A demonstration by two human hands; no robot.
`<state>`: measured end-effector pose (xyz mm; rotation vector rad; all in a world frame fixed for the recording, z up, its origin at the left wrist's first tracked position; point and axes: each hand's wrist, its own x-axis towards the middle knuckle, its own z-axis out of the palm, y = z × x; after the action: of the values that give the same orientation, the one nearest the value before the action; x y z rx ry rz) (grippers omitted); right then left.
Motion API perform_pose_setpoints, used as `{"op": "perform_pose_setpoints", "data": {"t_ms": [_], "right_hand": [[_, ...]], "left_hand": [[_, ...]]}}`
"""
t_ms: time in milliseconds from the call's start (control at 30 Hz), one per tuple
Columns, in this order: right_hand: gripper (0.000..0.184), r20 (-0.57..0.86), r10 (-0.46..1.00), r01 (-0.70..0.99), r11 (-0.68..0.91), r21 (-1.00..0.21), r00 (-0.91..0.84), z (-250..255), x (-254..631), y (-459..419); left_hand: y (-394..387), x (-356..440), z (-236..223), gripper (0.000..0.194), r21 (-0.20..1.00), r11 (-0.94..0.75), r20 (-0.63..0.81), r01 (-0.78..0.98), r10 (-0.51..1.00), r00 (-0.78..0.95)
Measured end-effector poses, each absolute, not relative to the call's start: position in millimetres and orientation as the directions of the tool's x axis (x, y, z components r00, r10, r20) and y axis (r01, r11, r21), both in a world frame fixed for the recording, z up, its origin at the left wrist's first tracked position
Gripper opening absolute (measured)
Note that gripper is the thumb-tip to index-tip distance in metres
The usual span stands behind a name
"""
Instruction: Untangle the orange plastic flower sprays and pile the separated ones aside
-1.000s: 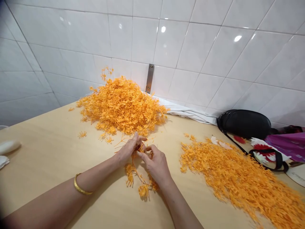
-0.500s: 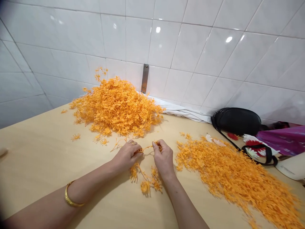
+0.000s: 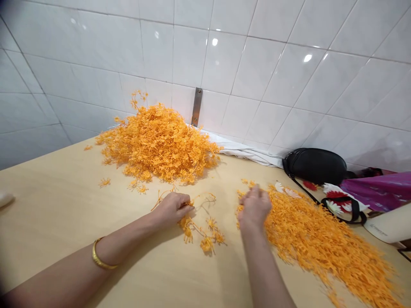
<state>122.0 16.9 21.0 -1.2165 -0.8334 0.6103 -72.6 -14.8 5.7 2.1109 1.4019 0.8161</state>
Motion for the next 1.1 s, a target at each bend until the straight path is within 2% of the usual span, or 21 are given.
{"op": "perform_pose_setpoints", "data": {"t_ms": [67, 133, 267, 367, 500, 600, 733, 867, 1000, 1100], "right_hand": [[0.024, 0.135, 0.751, -0.090, 0.251, -0.964, 0.646, 28, 134, 18], [0.025, 0.127, 0.809, -0.117, 0.234, -0.965, 0.574, 32, 134, 14], [0.027, 0.126, 0.980, -0.084, 0.140, -0.987, 0.155, 31, 112, 0], [0.023, 0.038, 0.987, 0.044, 0.045, -0.998, -0.155, 28, 94, -10], [0.017, -0.009, 0.951, 0.126, 0.031, -0.992, -0.308, 21, 78, -18], [0.019, 0.070, 0.940, 0.138, 0.122, -0.983, -0.334, 13, 69, -17], [0.017, 0.181, 0.945, 0.204, 0.241, -0.949, -0.274, 7, 67, -13], [0.021, 0.148, 0.951, 0.256, 0.220, -0.941, -0.271, 12, 82, -7], [0.019, 0.104, 0.965, 0.332, 0.183, -0.925, -0.241, 19, 106, 0], [0.016, 0.193, 0.959, 0.454, 0.269, -0.850, -0.208, 24, 115, 2]], "left_hand": [[-15, -76, 6, 0.028, 0.749, -0.316, 0.183, 0.582, 0.943, 0.276], [-15, -77, 6, 0.024, 0.818, -0.277, 0.160, 0.504, 0.952, 0.263], [-15, -76, 3, 0.019, 0.914, -0.203, 0.128, 0.351, 0.966, 0.226], [-13, -75, 0, 0.018, 0.945, -0.183, 0.126, 0.269, 0.968, 0.216], [-13, -72, -3, 0.012, 0.948, -0.228, 0.173, 0.223, 0.955, 0.239], [-14, -70, -5, 0.008, 0.941, -0.256, 0.191, 0.223, 0.943, 0.273], [-14, -69, -6, 0.012, 0.935, -0.251, 0.176, 0.250, 0.942, 0.287], [-13, -72, -3, 0.017, 0.936, -0.226, 0.164, 0.271, 0.958, 0.235], [-13, -76, 1, 0.007, 0.939, -0.211, 0.134, 0.273, 0.952, 0.276], [-15, -75, 4, 0.012, 0.936, -0.224, 0.123, 0.272, 0.931, 0.345]]}}
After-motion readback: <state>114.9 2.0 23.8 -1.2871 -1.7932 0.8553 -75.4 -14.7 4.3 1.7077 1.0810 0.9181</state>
